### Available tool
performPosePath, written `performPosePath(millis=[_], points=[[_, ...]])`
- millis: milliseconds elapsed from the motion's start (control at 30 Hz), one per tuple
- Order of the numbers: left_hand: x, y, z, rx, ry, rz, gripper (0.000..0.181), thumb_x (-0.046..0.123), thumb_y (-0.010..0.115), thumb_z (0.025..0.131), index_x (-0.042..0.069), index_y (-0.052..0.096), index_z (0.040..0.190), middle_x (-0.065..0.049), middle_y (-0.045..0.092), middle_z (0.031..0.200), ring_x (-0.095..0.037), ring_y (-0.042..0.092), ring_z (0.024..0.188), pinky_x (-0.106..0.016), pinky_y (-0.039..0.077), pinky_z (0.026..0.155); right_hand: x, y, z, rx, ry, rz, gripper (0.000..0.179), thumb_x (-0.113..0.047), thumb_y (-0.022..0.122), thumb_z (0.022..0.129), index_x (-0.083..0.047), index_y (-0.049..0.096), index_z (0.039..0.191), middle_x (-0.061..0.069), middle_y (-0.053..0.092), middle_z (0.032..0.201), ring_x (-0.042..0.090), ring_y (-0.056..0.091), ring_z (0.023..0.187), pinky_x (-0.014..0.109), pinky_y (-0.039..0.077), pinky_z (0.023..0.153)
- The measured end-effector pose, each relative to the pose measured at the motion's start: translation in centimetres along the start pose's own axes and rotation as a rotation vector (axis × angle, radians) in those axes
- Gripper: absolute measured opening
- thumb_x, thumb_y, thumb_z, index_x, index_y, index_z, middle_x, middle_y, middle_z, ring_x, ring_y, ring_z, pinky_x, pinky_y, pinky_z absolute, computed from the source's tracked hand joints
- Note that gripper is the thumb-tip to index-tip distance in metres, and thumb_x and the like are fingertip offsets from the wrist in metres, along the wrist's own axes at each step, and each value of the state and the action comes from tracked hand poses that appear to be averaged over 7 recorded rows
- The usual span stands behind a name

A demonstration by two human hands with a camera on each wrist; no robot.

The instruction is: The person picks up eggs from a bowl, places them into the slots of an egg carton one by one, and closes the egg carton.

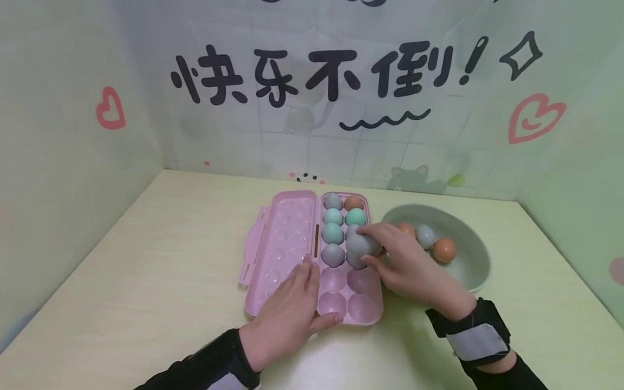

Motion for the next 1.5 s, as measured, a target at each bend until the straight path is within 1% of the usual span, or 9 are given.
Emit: performPosePath(millis=[133,300,433,533,767,967,1167,1367,1500], points=[[0.2,-0.1,0.1,0.002,0.005,0.019,0.088,0.054,0.055,0.091,-0.015,0.030,0.140,-0.034,0.025,0.144,-0.043,0.029,0.133,-0.043,0.026,0.104,-1.1,0.8,-0.1,-0.045,-0.021,0.017,0.044,-0.005,0.070,0.082,-0.004,0.054,0.123,0.001,0.057,0.114,0.012,0.052,0.097,0.024,0.044,0.078],[0.1,0.1,0.2,-0.015,0.002,0.052,0.088,0.055,0.054,0.091,-0.015,0.032,0.140,-0.033,0.034,0.140,-0.042,0.031,0.132,-0.042,0.026,0.104,-1.6,1.6,-0.2,-0.080,0.005,0.032,0.045,-0.004,0.069,0.082,-0.006,0.053,0.123,0.001,0.055,0.114,0.012,0.051,0.102,0.025,0.043,0.083],[-0.1,0.1,0.2,-0.033,-0.020,0.055,0.088,0.056,0.053,0.091,-0.014,0.032,0.140,-0.032,0.035,0.140,-0.041,0.032,0.132,-0.042,0.027,0.104,-1.8,2.6,-0.1,-0.112,0.007,0.020,0.044,-0.003,0.070,0.081,-0.004,0.053,0.122,0.001,0.054,0.111,0.013,0.051,0.099,0.026,0.043,0.083],[-0.2,0.0,0.1,-0.045,-0.036,0.058,0.088,0.057,0.053,0.090,-0.013,0.033,0.140,-0.031,0.036,0.140,-0.040,0.033,0.132,-0.043,0.029,0.103,-2.1,3.1,0.0,-0.125,-0.006,-0.021,0.043,-0.003,0.070,0.081,-0.002,0.055,0.121,0.002,0.055,0.109,0.013,0.052,0.096,0.026,0.043,0.082],[-0.4,-0.4,0.1,-0.044,-0.038,0.079,0.088,0.058,0.053,0.090,-0.013,0.036,0.139,-0.031,0.038,0.138,-0.041,0.037,0.129,-0.044,0.033,0.100,-2.4,3.6,0.1,-0.122,-0.029,-0.094,0.042,-0.005,0.071,0.079,-0.001,0.058,0.119,0.004,0.056,0.109,0.016,0.053,0.098,0.029,0.043,0.084],[-0.7,-0.5,0.0,-0.061,-0.060,0.074,0.089,0.059,0.053,0.089,-0.012,0.036,0.139,-0.029,0.039,0.139,-0.041,0.038,0.128,-0.046,0.038,0.096,-2.5,4.5,0.0,-0.140,-0.026,-0.081,0.041,-0.004,0.069,0.081,0.001,0.057,0.119,0.006,0.056,0.109,0.019,0.052,0.102,0.029,0.042,0.086],[-0.8,-0.9,-0.1,-0.071,-0.067,0.075,0.090,0.061,0.054,0.088,-0.011,0.037,0.139,-0.028,0.040,0.138,-0.040,0.041,0.126,-0.047,0.040,0.093,-2.4,4.7,0.1,-0.125,-0.003,-0.069,0.040,-0.007,0.071,0.081,0.000,0.052,0.115,0.004,0.055,0.105,0.017,0.052,0.098,0.029,0.042,0.085],[-0.9,-1.7,-0.2,-0.055,-0.055,0.077,0.090,0.060,0.057,0.086,-0.012,0.040,0.137,-0.028,0.043,0.136,-0.039,0.045,0.122,-0.047,0.042,0.090,-2.9,5.0,0.3,-0.124,-0.035,-0.081,0.037,-0.003,0.071,0.078,-0.003,0.057,0.112,0.003,0.055,0.101,0.016,0.052,0.094,0.028,0.043,0.082],[-0.9,-1.8,-0.2,-0.060,-0.066,0.061,0.091,0.061,0.057,0.086,-0.012,0.039,0.137,-0.028,0.042,0.136,-0.040,0.044,0.123,-0.047,0.042,0.090,-3.0,5.3,0.4,-0.116,-0.034,-0.086,0.041,-0.004,0.071,0.079,0.001,0.054,0.115,0.007,0.056,0.105,0.019,0.053,0.097,0.030,0.042,0.085]])
Point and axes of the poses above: each hand's wrist, its own z-axis towards the middle knuckle, its own y-axis out of the palm, x = y × z, the point moved 10 cm from there along z, towards the middle knuckle
